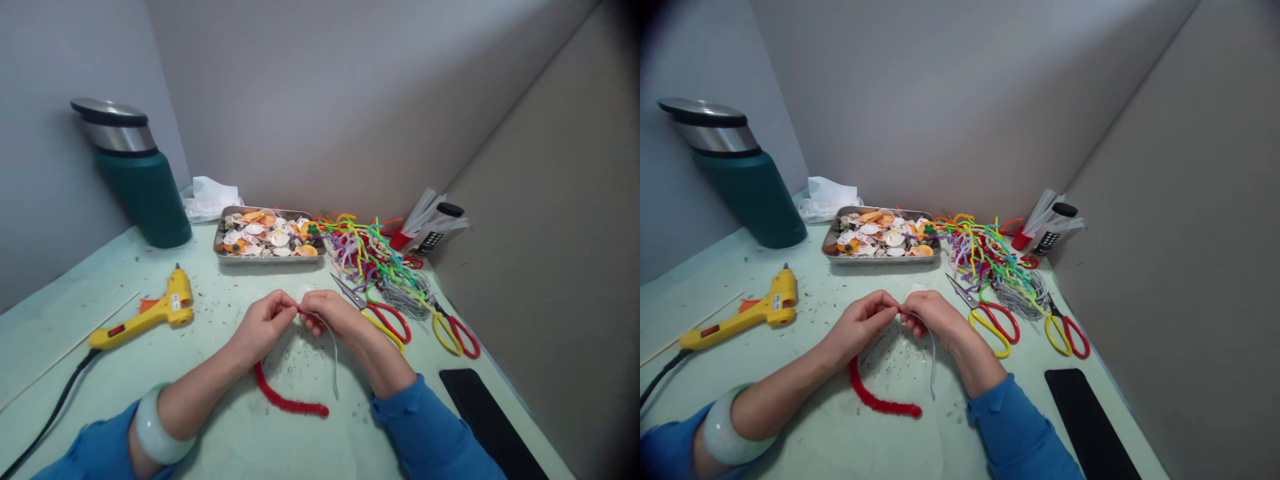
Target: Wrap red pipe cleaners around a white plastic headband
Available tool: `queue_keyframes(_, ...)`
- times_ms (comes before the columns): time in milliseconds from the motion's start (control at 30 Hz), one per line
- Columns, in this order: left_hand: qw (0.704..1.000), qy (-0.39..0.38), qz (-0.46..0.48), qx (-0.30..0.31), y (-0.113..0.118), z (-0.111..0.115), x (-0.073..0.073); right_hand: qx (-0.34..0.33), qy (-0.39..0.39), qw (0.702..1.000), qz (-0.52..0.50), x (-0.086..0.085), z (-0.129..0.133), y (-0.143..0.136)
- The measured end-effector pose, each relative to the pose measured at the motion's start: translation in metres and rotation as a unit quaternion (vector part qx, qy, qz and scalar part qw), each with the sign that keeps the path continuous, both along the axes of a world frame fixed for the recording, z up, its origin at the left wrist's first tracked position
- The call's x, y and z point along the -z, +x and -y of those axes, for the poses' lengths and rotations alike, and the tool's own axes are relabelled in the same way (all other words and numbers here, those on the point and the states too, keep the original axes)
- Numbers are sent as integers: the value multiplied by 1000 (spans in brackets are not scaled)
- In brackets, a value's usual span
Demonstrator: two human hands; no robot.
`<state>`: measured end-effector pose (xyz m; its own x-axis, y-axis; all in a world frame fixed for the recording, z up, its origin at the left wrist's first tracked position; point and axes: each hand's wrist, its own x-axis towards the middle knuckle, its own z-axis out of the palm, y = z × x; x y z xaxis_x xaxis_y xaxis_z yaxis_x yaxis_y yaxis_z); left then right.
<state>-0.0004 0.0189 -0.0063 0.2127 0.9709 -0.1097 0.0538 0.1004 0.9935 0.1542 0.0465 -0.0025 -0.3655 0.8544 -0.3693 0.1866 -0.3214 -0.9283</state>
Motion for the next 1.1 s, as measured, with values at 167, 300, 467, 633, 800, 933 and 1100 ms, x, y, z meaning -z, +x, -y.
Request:
queue_keyframes(167, 1000, -21, 10, -15, 1, -2, 1, -26, 57, 996, 55, -6, -1, 4)
queue_keyframes(300, 998, -51, 25, -35, 1, -4, 3, -11, 271, 954, 127, -14, -1, 11)
queue_keyframes(467, 996, -66, 43, -38, 1, -4, 3, -54, 398, 900, 168, -17, 3, 11)
queue_keyframes(633, 995, -75, 53, -46, 0, -3, 2, -75, 441, 868, 215, -14, 5, 9)
queue_keyframes(800, 995, -63, 52, -49, 0, -4, 5, -75, 444, 860, 239, -11, 4, 8)
queue_keyframes(933, 997, -49, 40, -49, -1, -5, 8, -63, 431, 867, 241, -10, 4, 7)
queue_keyframes(1100, 998, -33, 35, -51, -2, -6, 12, -57, 422, 873, 236, -12, 7, 4)
